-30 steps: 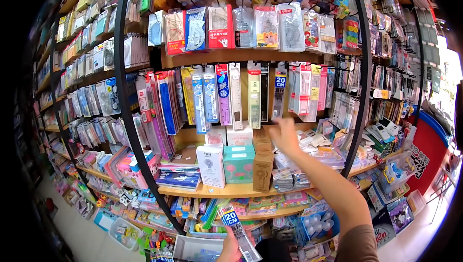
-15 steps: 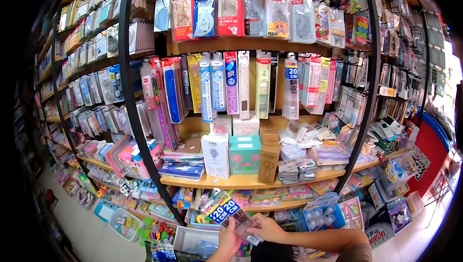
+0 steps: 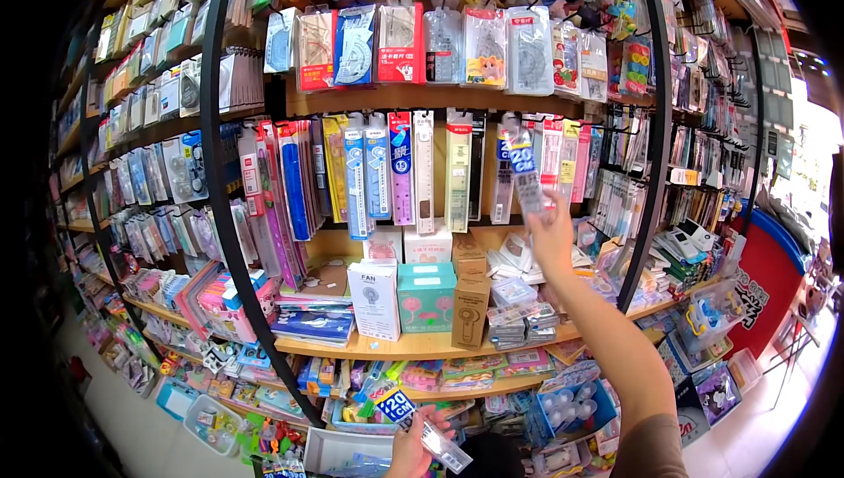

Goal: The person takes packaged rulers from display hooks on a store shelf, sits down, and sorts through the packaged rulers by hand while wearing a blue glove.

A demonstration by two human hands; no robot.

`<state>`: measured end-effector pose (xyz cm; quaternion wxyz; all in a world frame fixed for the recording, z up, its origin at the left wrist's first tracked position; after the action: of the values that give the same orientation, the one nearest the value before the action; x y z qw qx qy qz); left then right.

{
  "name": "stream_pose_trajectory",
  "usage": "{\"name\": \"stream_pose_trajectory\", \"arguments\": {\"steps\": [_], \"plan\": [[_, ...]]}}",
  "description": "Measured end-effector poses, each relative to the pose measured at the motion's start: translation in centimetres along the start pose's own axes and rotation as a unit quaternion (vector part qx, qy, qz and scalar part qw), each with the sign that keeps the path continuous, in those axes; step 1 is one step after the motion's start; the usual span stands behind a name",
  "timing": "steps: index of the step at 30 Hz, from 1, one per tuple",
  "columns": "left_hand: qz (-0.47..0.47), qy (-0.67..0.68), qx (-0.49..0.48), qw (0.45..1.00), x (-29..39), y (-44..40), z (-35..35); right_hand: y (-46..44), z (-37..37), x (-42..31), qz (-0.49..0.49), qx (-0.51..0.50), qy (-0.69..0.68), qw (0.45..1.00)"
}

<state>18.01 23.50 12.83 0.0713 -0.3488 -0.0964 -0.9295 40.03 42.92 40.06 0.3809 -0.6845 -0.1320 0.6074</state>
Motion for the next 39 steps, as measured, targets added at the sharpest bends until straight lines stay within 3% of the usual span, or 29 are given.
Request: {"name": "stream_pose_trajectory", "arguments": {"steps": [6,9,12,20,26,32,33,36,38,39], "plan": [[-0.023,0.012,0.022,0.999,-0.1,0.1,-1.0,-3.2,-0.7,0.0,0.004,0.039,0.024,0.999],[-0.030,-0.016,-0.069,0.997,-1.1,-1.2,-2.0,-3.4,-0.7,0.5,0.006,0.040,0.023,0.999],[-0.031,0.012,0.023,0.999,-0.4,0.0,-1.3,-3.3,-0.6,0.4,0.003,0.044,0.035,0.998],[-0.041,0.003,0.011,0.999,-0.7,-0.1,-1.4,-3.6,-0.3,0.4,0.015,0.040,0.033,0.999],[-0.037,-0.002,0.002,0.999,-1.1,-0.2,-1.6,-4.4,-0.1,1.0,-0.148,0.089,0.207,0.963],[-0.058,-0.041,-0.049,0.996,-1.4,-0.6,-1.6,-5.9,2.3,3.9,0.029,-0.028,0.230,0.972],[-0.050,-0.049,-0.062,0.996,-1.7,-1.1,-2.1,-4.3,2.5,2.1,0.005,-0.006,0.289,0.957],[-0.023,-0.034,-0.048,0.998,-1.9,-1.9,-3.1,0.4,4.4,2.0,-0.117,-0.025,0.287,0.950],[-0.001,-0.011,-0.046,0.999,-1.1,-1.6,-2.3,6.8,6.5,1.9,-0.090,-0.196,0.197,0.956],[0.005,-0.005,-0.046,0.999,-0.9,-1.6,-2.3,10.7,7.5,1.7,0.022,-0.312,0.223,0.923]]}}
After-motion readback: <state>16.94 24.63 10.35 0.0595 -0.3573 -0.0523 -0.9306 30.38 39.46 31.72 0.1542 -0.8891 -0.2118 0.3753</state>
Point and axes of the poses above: each hand's wrist, its own y-axis away from the middle knuckle, its own z-axis out of the palm, x = y × z, the point moved 6 cm from there along -y, towards the middle knuckle, and after that the axes turned 7 degrees about z, right-handed, at the moved point
